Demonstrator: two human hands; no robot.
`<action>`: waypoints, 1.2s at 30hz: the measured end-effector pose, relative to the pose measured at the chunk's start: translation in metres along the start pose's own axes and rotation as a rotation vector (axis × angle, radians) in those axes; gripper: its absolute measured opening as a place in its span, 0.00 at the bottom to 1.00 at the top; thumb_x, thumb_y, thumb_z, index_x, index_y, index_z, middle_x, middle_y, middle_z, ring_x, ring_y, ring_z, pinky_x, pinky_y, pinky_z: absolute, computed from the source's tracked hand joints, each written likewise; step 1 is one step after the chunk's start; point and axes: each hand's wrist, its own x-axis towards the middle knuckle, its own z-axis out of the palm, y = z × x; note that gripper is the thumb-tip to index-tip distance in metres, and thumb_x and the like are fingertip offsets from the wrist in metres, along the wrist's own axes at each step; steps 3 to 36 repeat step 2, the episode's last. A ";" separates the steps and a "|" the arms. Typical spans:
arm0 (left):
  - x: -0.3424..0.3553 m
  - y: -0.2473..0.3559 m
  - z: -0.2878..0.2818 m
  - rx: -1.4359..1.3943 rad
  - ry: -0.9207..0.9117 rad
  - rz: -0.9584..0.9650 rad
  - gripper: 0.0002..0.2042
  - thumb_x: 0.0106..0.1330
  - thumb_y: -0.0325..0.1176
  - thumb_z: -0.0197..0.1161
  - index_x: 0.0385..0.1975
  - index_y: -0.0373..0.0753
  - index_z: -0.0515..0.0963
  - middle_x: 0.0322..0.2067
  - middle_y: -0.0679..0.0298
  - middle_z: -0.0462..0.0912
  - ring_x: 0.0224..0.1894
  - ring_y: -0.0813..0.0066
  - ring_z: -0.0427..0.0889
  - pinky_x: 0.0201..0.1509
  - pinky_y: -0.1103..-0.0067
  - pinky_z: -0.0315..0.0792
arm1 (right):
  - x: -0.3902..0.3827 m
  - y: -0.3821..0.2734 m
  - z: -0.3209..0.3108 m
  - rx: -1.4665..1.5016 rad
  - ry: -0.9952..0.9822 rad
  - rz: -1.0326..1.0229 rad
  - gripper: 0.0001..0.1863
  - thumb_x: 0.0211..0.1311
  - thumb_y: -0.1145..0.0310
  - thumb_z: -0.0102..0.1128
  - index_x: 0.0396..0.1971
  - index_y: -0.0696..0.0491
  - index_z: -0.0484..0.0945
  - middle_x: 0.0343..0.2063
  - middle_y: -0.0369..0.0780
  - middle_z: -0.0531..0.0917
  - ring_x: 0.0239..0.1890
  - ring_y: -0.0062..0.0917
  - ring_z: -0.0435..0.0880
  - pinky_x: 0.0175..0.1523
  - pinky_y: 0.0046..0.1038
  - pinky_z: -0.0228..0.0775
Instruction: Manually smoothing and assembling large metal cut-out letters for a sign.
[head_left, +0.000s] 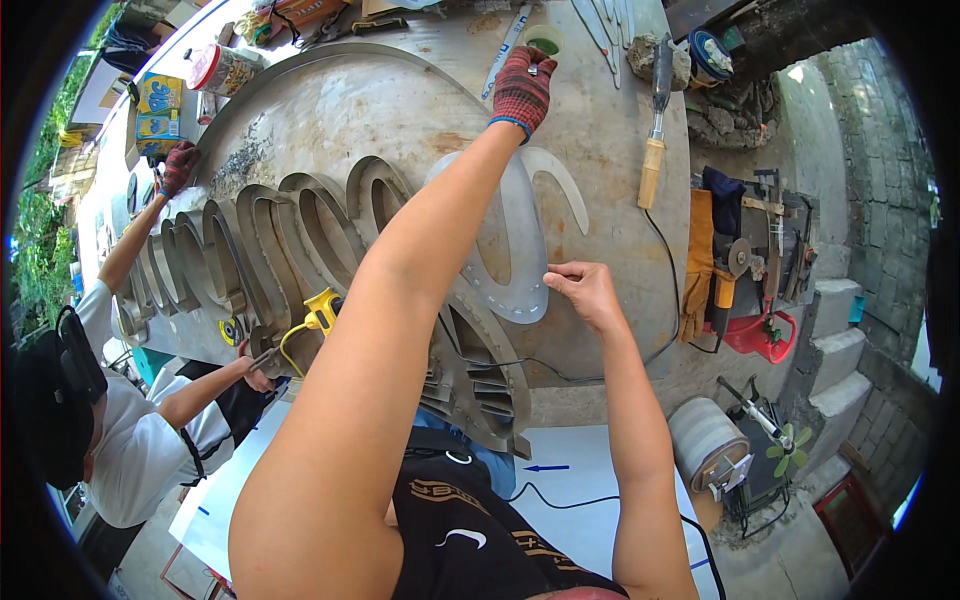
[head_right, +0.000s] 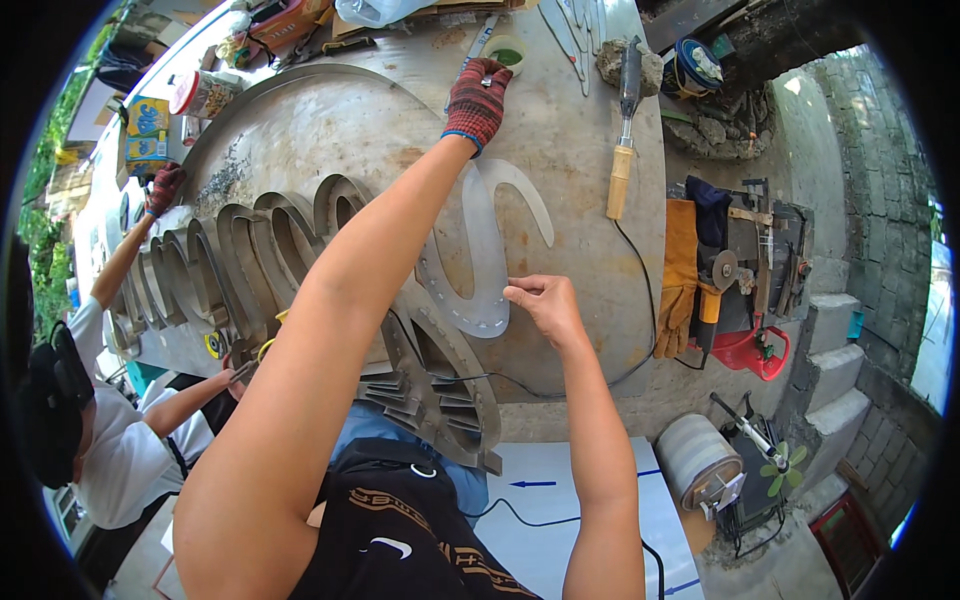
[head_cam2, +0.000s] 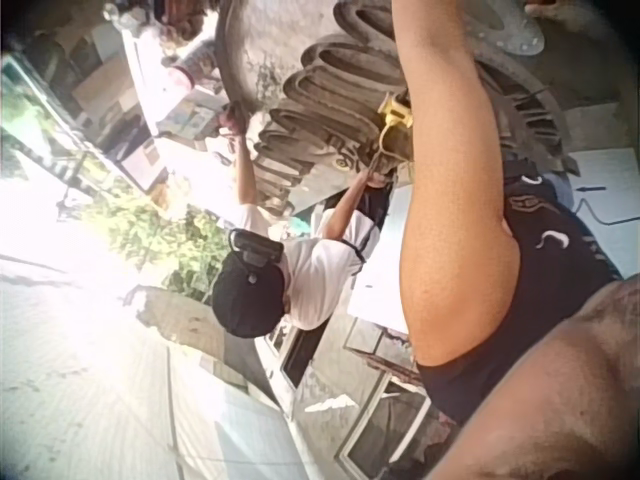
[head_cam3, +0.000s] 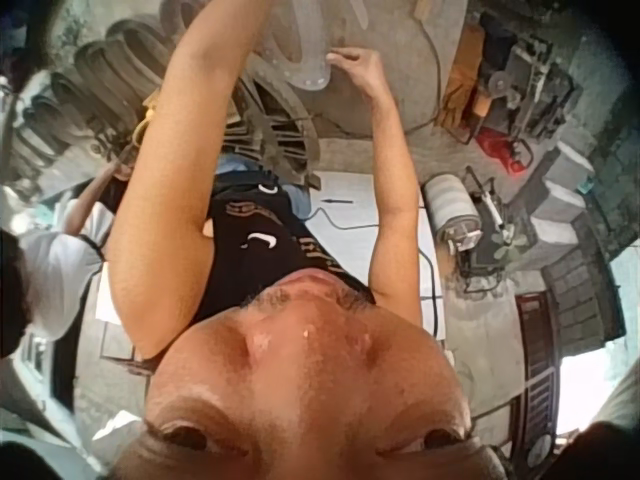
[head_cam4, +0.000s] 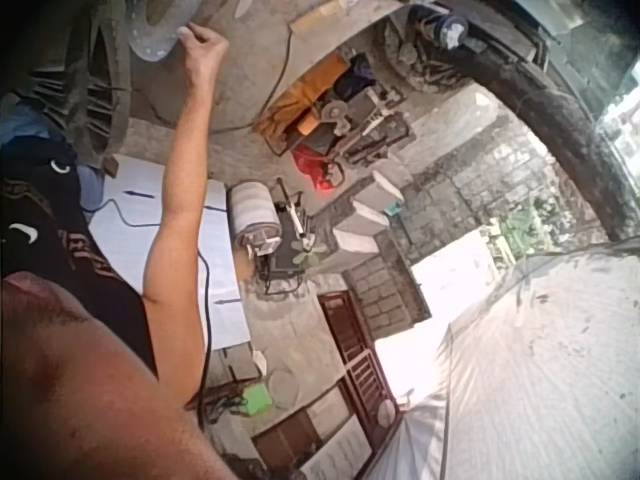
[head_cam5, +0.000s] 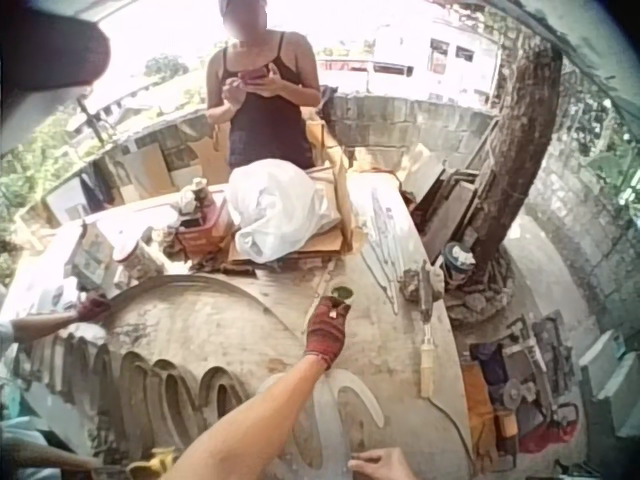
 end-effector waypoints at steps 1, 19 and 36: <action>0.004 0.000 -0.003 0.010 -0.010 -0.029 0.15 0.68 0.40 0.70 0.50 0.42 0.82 0.45 0.50 0.87 0.47 0.51 0.85 0.54 0.64 0.77 | 0.001 0.001 0.000 0.001 -0.001 0.002 0.16 0.60 0.70 0.76 0.46 0.63 0.88 0.38 0.44 0.90 0.40 0.23 0.86 0.48 0.26 0.77; 0.005 0.003 -0.009 0.022 -0.023 -0.061 0.17 0.69 0.41 0.69 0.54 0.42 0.80 0.46 0.49 0.88 0.48 0.52 0.86 0.56 0.64 0.76 | 0.000 0.004 0.000 0.002 0.000 0.008 0.16 0.60 0.70 0.76 0.46 0.63 0.88 0.38 0.44 0.90 0.40 0.23 0.86 0.48 0.26 0.77; 0.005 0.003 -0.009 0.022 -0.023 -0.061 0.17 0.69 0.41 0.69 0.54 0.42 0.80 0.46 0.49 0.88 0.48 0.52 0.86 0.56 0.64 0.76 | 0.000 0.004 0.000 0.002 0.000 0.008 0.16 0.60 0.70 0.76 0.46 0.63 0.88 0.38 0.44 0.90 0.40 0.23 0.86 0.48 0.26 0.77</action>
